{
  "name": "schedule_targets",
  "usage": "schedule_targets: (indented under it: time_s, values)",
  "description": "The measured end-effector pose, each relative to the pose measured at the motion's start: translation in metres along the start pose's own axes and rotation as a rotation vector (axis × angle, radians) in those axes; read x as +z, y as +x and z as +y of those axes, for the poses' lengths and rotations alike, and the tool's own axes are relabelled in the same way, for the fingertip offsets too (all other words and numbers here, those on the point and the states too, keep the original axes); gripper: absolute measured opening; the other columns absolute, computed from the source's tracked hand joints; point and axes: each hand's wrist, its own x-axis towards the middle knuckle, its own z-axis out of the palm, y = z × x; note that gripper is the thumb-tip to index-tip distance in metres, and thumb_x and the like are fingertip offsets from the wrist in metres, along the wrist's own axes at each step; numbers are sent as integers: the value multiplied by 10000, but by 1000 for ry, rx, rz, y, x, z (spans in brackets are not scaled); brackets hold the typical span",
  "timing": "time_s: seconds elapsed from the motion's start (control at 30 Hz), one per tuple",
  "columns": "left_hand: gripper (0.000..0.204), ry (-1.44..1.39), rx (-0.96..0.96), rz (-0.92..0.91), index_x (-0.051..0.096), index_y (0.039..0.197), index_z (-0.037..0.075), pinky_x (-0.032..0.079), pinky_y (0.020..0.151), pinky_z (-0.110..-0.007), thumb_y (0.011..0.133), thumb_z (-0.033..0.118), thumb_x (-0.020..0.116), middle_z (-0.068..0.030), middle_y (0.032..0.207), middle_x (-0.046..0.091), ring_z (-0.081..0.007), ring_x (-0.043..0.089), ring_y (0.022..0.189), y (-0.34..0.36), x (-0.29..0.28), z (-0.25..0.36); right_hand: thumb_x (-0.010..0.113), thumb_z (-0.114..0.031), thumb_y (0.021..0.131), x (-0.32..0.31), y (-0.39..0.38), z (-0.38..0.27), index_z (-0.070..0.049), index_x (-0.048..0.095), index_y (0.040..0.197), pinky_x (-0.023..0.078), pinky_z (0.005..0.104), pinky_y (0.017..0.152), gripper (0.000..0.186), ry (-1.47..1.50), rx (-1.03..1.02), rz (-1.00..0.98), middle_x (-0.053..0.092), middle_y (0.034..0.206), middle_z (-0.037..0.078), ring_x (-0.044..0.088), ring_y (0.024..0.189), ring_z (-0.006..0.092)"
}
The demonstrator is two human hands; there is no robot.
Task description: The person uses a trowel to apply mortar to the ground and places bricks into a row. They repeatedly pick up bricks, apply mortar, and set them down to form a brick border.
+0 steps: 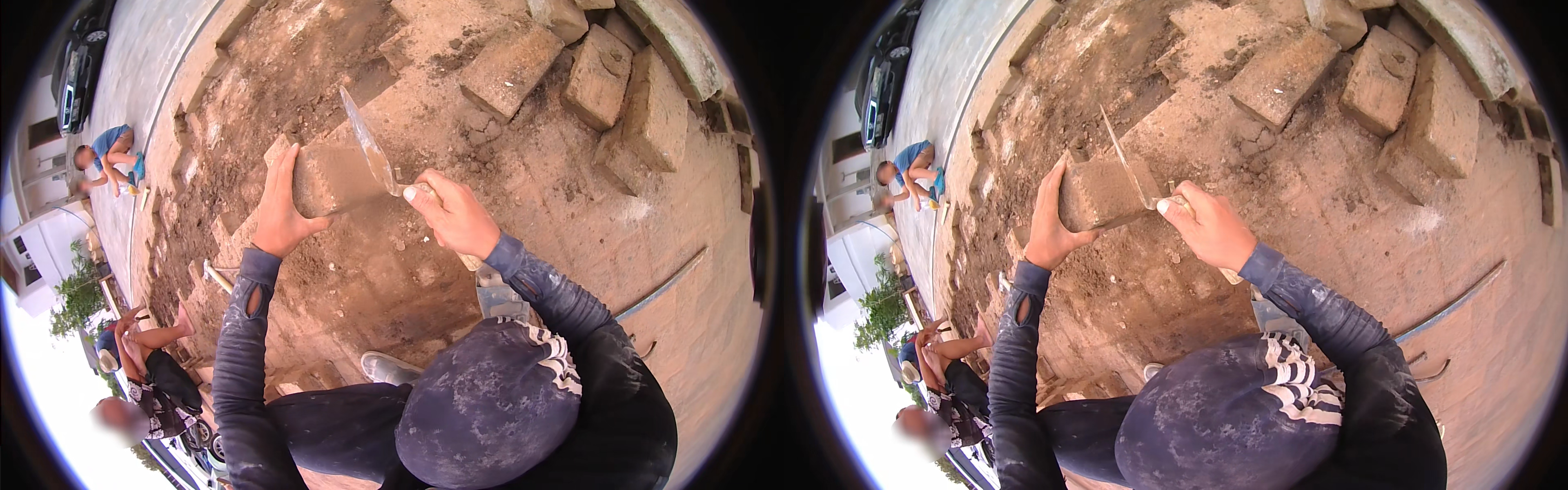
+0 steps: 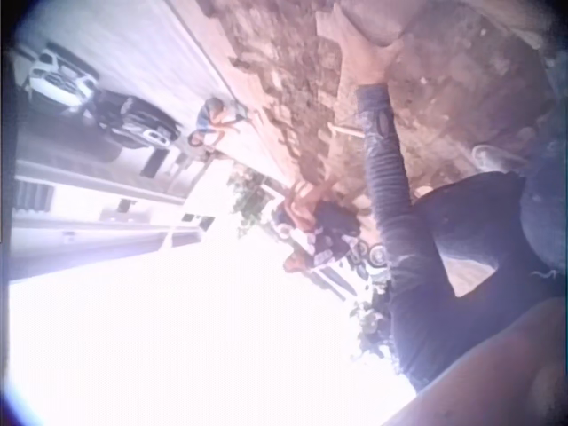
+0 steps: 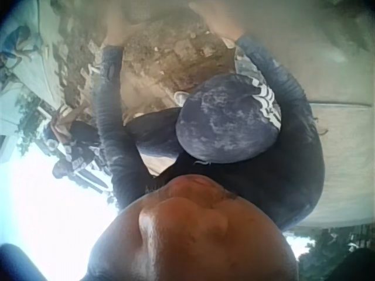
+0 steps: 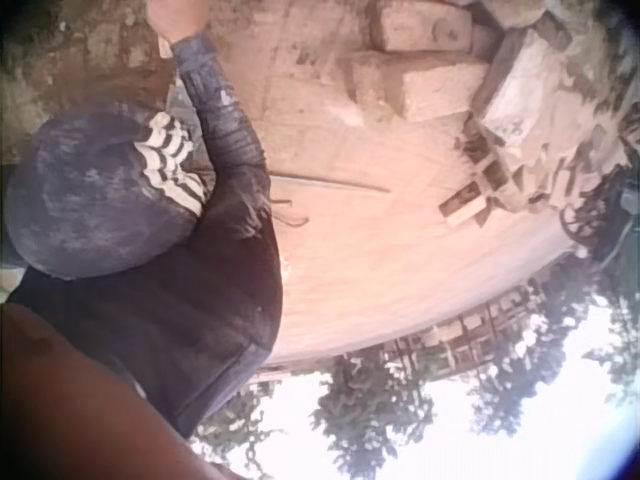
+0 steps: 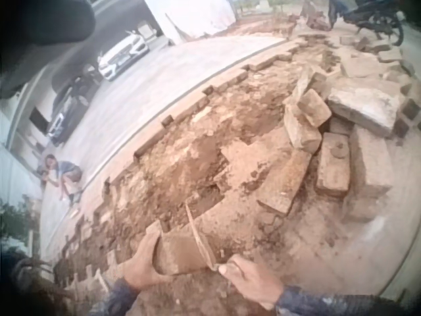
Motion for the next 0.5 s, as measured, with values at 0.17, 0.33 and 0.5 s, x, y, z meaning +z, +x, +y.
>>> schedule_targets:
  time_s: [0.17,0.33,0.5]
  values:
    - [1160,19,73,13,319,1522,47,358,1156,-458,551,290,905,-230,1466,420,-413,402,1382,20,-1,8,547,-415,1025,37,17,22,14,557,1037,472,429,586,429,-180,-68,103,557,628,166,623,577,266]
    - [1138,-48,63,11,359,1501,31,381,1124,-462,556,339,913,-220,1430,461,-405,449,1331,17,0,-4,562,-381,1004,26,34,57,8,549,998,476,487,623,390,-201,145,2,639,730,246,641,688,451]
    - [1055,22,-48,88,432,1469,48,423,1059,-463,614,459,891,-215,1369,491,-375,501,1277,28,1,6,561,-401,1007,18,37,33,1,526,920,467,448,553,414,74,306,-18,581,648,191,611,544,346]
